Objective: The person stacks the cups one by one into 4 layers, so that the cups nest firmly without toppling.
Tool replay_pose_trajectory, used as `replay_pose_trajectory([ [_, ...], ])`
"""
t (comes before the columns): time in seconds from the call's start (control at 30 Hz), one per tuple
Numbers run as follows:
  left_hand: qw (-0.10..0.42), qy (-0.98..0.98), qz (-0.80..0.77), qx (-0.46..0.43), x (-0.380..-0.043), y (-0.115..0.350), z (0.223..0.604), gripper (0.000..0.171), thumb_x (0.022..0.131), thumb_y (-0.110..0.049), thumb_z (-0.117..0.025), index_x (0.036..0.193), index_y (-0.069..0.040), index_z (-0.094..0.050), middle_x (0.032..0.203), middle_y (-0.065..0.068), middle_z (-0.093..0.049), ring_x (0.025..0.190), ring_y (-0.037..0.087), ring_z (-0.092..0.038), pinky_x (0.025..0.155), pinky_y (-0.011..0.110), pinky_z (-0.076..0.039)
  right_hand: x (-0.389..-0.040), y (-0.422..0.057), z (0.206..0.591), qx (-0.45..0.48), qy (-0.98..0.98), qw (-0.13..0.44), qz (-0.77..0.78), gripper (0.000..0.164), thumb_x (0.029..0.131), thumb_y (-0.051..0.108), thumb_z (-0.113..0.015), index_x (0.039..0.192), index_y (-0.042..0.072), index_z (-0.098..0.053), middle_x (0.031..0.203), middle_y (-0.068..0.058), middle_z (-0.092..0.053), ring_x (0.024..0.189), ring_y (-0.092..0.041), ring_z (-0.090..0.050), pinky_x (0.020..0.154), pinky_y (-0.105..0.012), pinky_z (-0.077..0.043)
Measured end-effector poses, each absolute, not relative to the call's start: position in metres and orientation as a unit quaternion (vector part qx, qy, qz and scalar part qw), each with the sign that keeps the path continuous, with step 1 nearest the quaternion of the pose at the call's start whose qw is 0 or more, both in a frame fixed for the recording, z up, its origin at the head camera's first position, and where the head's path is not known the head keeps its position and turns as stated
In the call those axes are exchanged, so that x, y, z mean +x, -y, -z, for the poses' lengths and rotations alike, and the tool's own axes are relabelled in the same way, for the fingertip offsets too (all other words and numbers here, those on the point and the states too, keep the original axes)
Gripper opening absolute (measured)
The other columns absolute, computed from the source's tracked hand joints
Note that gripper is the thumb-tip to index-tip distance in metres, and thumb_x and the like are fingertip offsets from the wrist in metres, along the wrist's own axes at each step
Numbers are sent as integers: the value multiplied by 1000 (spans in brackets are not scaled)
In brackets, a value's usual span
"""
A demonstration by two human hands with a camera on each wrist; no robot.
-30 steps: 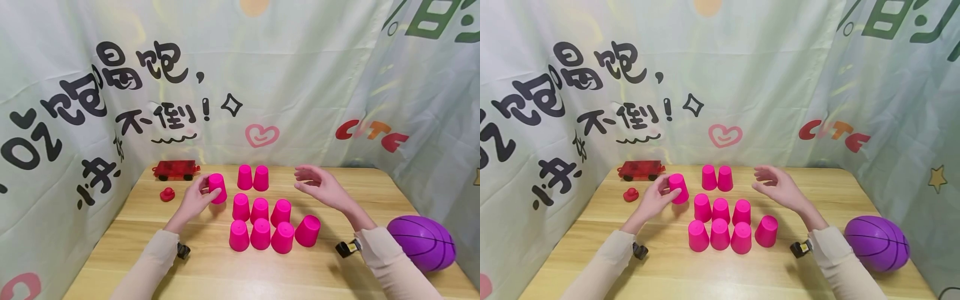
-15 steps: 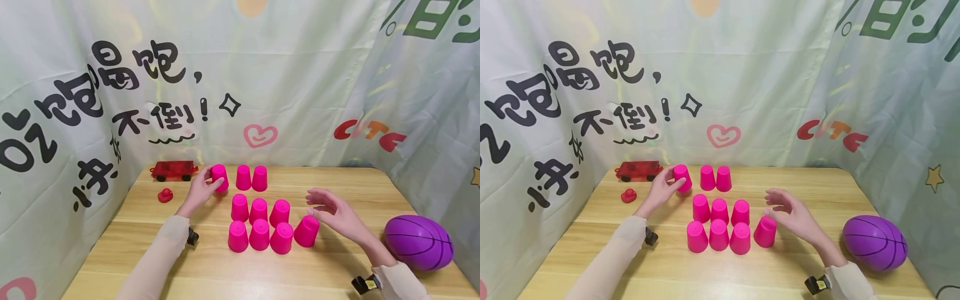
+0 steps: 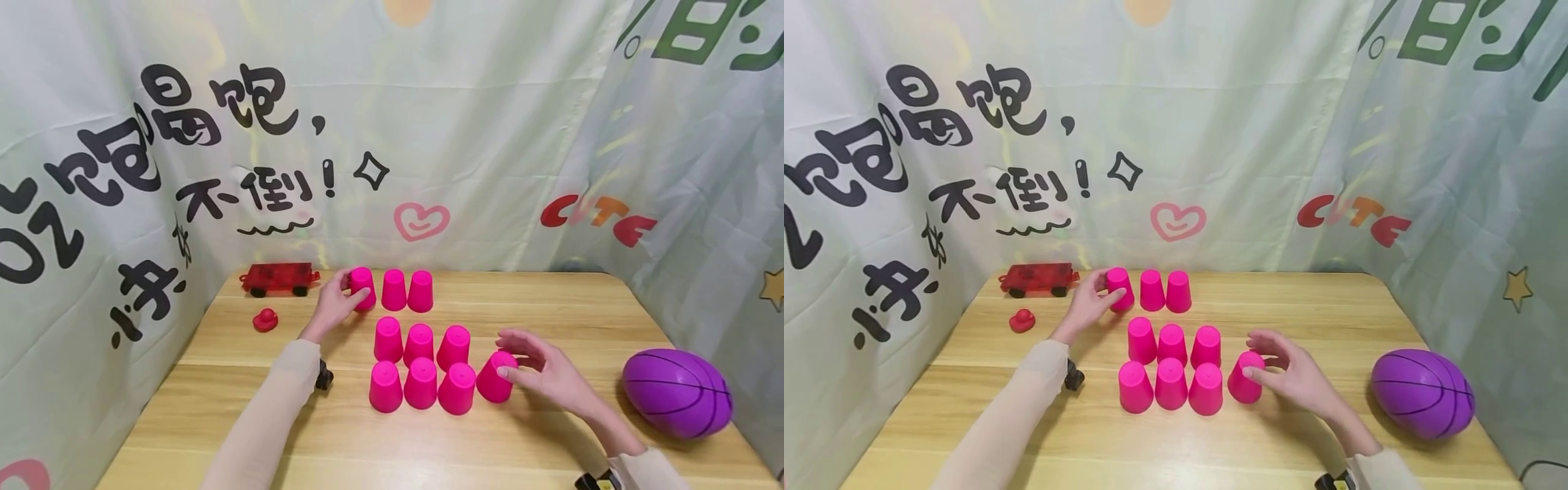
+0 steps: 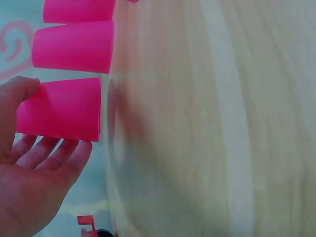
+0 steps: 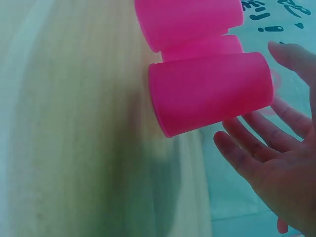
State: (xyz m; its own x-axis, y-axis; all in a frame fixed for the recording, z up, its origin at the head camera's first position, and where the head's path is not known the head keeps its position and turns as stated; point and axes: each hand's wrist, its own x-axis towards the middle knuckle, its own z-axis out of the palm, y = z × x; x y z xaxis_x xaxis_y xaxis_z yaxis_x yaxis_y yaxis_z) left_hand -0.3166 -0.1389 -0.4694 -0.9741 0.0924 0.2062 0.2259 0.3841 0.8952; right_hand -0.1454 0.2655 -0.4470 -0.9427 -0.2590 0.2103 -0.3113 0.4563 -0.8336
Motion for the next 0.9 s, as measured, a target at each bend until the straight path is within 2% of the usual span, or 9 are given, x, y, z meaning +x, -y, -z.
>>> replay_pose_trajectory([
  [0.17,56,831,546,-89,-319,135,472,55,95,-15,-79,142,-1,-55,130,24,-69,122,38,-67,104,51,-58,-142,-265,450,173,844,23,-507,58,89,10,-84,139,-3,-59,132,-27,-67,112,1,-66,93,-18,-57],
  [0.47,47,835,542,-80,-322,129,475,56,95,-15,-79,142,0,-55,130,25,-68,123,40,-67,105,51,-58,-141,-269,459,179,844,6,-506,57,88,10,-85,137,-3,-59,127,-19,-70,108,0,-68,89,-22,-61],
  [0.67,49,839,536,-81,-323,129,475,57,95,-16,-78,143,1,-53,131,26,-68,123,41,-67,105,52,-57,-141,-270,462,181,842,-4,-509,58,89,10,-84,138,-6,-58,125,-16,-70,107,-2,-70,90,-25,-62],
  [0.9,53,844,528,-81,-323,128,474,58,96,-17,-79,144,2,-53,131,27,-68,123,41,-66,105,52,-57,-139,-271,463,169,843,-24,-510,56,90,13,-84,138,2,-59,125,-14,-71,107,-4,-72,90,-26,-62],
])
